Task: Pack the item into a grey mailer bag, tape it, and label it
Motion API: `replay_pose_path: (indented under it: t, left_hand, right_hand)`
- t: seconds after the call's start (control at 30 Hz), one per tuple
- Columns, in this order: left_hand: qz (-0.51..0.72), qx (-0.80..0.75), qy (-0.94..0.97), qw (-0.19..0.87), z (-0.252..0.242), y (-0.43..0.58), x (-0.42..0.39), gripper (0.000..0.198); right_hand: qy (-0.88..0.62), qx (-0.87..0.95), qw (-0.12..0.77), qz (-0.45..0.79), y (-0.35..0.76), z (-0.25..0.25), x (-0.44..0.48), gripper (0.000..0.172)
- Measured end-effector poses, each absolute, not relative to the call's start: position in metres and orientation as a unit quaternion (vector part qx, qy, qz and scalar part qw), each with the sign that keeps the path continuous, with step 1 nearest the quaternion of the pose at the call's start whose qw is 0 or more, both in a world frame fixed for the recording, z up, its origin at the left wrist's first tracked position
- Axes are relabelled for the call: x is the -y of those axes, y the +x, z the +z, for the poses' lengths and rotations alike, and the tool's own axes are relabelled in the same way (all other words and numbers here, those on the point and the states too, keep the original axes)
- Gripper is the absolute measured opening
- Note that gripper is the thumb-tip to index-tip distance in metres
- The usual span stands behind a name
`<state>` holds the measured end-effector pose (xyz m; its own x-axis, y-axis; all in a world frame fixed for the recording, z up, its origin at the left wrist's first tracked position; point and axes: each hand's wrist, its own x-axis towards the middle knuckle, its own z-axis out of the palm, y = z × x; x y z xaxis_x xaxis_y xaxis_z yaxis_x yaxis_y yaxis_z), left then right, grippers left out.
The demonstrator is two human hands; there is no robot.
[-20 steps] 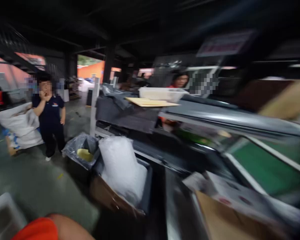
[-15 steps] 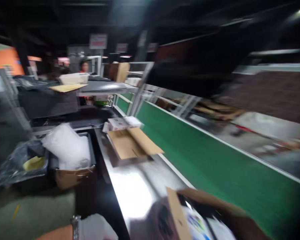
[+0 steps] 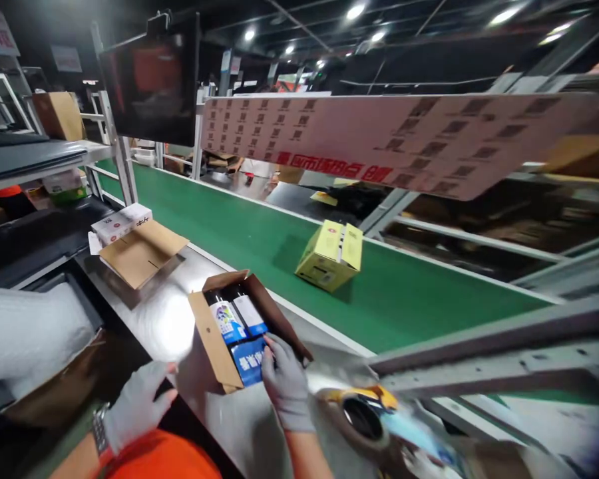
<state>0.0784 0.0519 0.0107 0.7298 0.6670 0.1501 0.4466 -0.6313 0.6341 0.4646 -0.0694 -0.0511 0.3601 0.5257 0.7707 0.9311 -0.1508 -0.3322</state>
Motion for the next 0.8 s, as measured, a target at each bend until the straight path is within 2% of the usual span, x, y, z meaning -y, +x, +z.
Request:
replay_pose_path:
  t: [0.07,0.17,0.37,0.47,0.6,0.67,0.73,0.8]
  left_hand:
    - [0.226,-0.309,0.886,0.261,0.022,0.098,-0.071,0.051]
    - [0.258,-0.289,0.893,0.231,0.043,0.132,-0.106,0.066]
    - [0.206,-0.262,0.917,0.221,0.082,0.212,-0.184,0.086]
    - [0.149,-0.268,0.915,0.264,0.093,0.251,-0.209,0.079]
    - [0.03,-0.152,0.935,0.319,0.098,0.288,-0.22,0.047]
    - [-0.045,-0.062,0.95,0.303,0.097,0.3,-0.22,0.031]
    - [-0.09,0.001,0.962,0.258,0.097,0.309,-0.223,0.034]
    - [-0.118,0.038,0.965,0.23,0.099,0.316,-0.231,0.057]
  right_hand:
    - [-0.69,0.522,0.433,-0.253,0.463,-0.05,0.075,0.029]
    - [-0.659,0.544,0.453,-0.253,0.465,-0.052,0.08,0.026]
    - [-0.661,0.553,0.441,-0.251,0.469,-0.061,0.084,0.027]
    - [-0.661,0.541,0.448,-0.264,0.463,-0.055,0.083,0.028]
    - [-0.688,0.524,0.447,-0.228,0.456,-0.038,0.082,0.029]
    - [-0.713,0.51,0.437,-0.203,0.454,-0.032,0.081,0.027]
    - [-0.739,0.49,0.423,-0.185,0.454,-0.029,0.081,0.024]
    - [-0.758,0.47,0.411,-0.189,0.454,-0.031,0.081,0.021]
